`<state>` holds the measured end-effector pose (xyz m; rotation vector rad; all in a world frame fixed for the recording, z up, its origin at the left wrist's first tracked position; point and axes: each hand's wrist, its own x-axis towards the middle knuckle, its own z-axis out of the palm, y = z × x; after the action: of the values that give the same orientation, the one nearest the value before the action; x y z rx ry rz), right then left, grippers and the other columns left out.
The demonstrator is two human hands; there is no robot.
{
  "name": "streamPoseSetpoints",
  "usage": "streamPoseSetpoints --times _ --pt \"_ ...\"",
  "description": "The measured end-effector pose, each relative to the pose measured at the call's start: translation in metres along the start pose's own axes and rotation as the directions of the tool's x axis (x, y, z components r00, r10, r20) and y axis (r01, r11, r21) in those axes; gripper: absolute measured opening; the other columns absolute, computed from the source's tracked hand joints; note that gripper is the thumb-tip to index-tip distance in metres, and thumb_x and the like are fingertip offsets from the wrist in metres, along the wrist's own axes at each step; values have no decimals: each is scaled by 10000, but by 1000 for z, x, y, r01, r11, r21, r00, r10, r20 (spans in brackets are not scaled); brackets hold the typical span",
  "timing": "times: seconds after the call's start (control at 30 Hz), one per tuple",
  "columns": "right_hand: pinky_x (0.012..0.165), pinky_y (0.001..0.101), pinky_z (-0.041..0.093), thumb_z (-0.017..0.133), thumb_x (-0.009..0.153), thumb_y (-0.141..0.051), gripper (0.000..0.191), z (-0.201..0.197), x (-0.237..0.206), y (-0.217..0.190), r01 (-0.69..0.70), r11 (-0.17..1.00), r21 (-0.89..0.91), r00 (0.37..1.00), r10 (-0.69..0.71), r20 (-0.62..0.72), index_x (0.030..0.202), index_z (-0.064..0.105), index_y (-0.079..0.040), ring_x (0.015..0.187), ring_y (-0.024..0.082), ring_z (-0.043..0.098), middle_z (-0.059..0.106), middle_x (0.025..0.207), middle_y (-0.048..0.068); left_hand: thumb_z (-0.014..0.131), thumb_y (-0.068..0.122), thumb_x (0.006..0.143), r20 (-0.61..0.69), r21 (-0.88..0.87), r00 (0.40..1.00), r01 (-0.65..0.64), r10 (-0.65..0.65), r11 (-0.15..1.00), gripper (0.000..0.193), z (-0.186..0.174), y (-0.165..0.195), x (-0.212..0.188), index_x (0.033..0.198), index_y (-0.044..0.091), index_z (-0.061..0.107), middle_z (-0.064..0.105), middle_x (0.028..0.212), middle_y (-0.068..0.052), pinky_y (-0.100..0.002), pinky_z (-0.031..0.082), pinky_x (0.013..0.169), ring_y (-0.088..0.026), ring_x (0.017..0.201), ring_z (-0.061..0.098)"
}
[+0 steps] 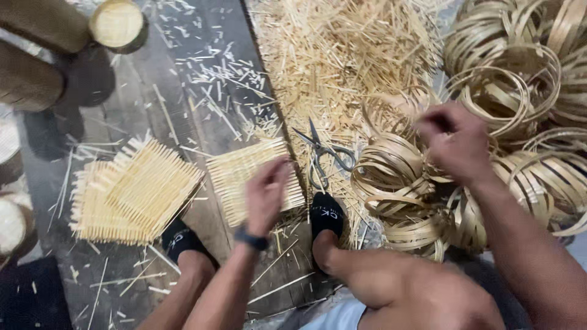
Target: The person sits on the floor assembling bamboo steamer basket lids. They press a woven bamboo mat into a circular bamboo rim ring, fold the protruding mat ends over the ring, and trim the excess bamboo strips with scissors, setting finished lids aside with completed ones.
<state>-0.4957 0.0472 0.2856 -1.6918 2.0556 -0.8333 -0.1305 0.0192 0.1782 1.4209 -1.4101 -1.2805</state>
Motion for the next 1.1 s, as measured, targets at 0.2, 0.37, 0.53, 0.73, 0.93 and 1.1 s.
streamPoseSetpoints --times 0.2,0.37,0.53,0.73,0.93,1.1 --pt "736 302 605 810 859 -207 238 45 -9 -156 335 891 305 881 -412 234 1021 747 -45 838 193 753 767 958 83 629 172 1027 73 -875 993 110 -96 471 371 56 83 1 1312 -66 638 706 945 -53 -243 573 764 -112 847 665" --pt "710 457 532 754 798 -209 304 38 15 -193 858 473 -198 488 -873 29 1015 726 1 815 347 689 686 935 132 637 144 1019 253 -855 952 304 -174 420 236 -8 76 4 1170 -32 684 602 772 -8 -202 428 535 -72 640 525" --pt "608 301 581 753 933 -183 143 81 27 -199 688 708 158 658 -701 276 1007 741 -62 734 204 685 685 912 80 639 190 964 351 -757 914 406 -205 513 208 -55 89 -6 1074 14 651 572 752 -15 -231 380 496 -86 605 480" --pt "573 327 533 769 864 -139 104 117 10 -211 814 564 139 536 -821 195 922 738 -58 740 203 629 616 798 64 366 732 948 491 -476 749 658 -445 584 644 -78 102 16 806 158 619 506 647 57 -232 263 422 -63 492 390" --pt "547 344 499 780 860 -109 79 147 0 -219 788 609 86 588 -787 184 849 743 -40 702 196 580 555 723 48 341 837 892 347 -553 810 584 -472 595 709 -61 68 12 592 195 381 341 496 75 -277 172 356 -83 381 262" --pt "612 320 549 830 769 -249 256 156 23 -212 579 790 203 724 -613 318 918 734 -64 758 182 614 594 803 27 439 764 961 416 -646 838 546 -353 534 643 -59 35 11 710 179 531 352 531 69 -247 195 367 -70 400 286"
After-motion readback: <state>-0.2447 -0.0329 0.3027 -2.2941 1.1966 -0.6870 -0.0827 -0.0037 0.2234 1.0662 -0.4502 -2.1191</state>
